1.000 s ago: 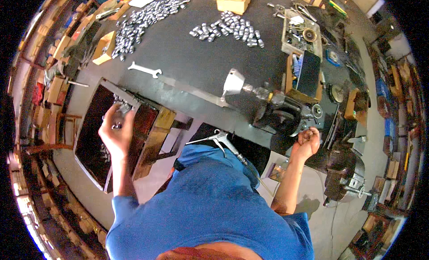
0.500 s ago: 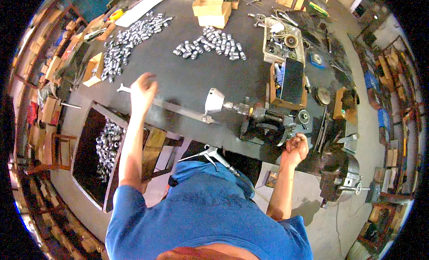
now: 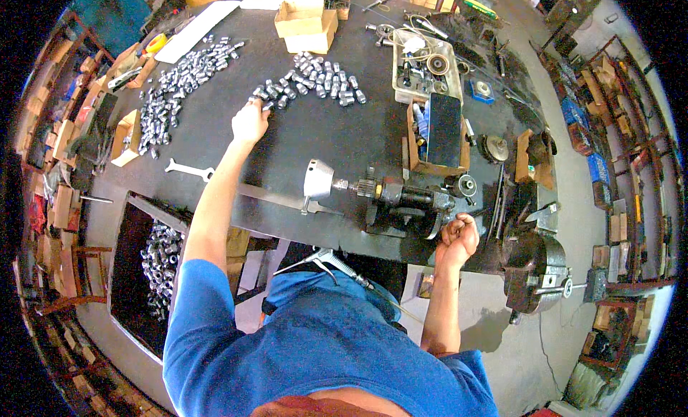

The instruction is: The person repeatedly picks up small metal parts from a pile on a workbench, places them into a bench-mounted machine, and operates a lever to process them. After processing, the person removes the parts and places them into a collection bin below the workbench. The cycle of picking, processing, and binning continues throughout the video.

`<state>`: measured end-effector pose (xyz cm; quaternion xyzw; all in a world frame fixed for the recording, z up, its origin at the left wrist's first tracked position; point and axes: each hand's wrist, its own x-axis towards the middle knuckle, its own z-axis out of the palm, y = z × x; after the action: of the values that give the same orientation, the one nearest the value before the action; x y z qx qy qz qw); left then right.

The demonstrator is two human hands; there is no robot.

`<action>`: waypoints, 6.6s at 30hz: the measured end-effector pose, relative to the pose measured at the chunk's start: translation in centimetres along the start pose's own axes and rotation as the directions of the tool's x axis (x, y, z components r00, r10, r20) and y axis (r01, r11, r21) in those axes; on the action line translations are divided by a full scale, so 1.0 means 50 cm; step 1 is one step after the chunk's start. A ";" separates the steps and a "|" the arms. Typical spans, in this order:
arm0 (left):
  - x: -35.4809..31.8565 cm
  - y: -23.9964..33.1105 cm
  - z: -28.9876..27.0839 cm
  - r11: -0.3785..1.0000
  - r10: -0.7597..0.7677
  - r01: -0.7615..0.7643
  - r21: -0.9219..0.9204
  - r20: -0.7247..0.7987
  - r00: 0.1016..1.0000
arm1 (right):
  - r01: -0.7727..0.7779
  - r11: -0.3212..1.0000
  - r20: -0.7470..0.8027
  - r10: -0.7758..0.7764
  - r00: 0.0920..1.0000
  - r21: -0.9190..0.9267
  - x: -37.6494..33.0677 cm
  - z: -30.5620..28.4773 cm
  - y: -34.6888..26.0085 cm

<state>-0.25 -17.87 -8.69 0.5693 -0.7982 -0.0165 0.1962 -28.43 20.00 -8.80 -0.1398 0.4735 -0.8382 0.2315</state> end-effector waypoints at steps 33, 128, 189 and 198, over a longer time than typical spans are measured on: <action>-0.510 0.200 -0.269 -0.506 0.337 0.623 -0.597 0.529 0.779 | 0.758 0.621 0.925 -0.137 0.355 -0.199 -0.253 0.263 -0.035; -0.293 0.210 -0.232 -0.029 0.176 0.245 -0.969 0.237 0.955 | 0.066 0.988 0.107 -0.051 0.993 -0.138 0.166 0.127 -0.040; -0.282 0.194 -0.247 -0.202 0.242 0.492 -0.847 0.444 0.863 | -0.037 0.998 -0.019 0.036 0.999 -0.060 -0.012 0.012 -0.032; -0.320 0.134 -0.251 -0.242 0.134 0.467 -0.851 0.447 0.884 | 0.280 0.925 0.062 -0.274 0.960 -0.255 0.138 0.143 -0.038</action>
<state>2.29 1.59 -0.15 0.2908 -0.4105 -0.7667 0.3988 -31.58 12.06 -3.39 -0.2451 0.5525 -0.7909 0.0962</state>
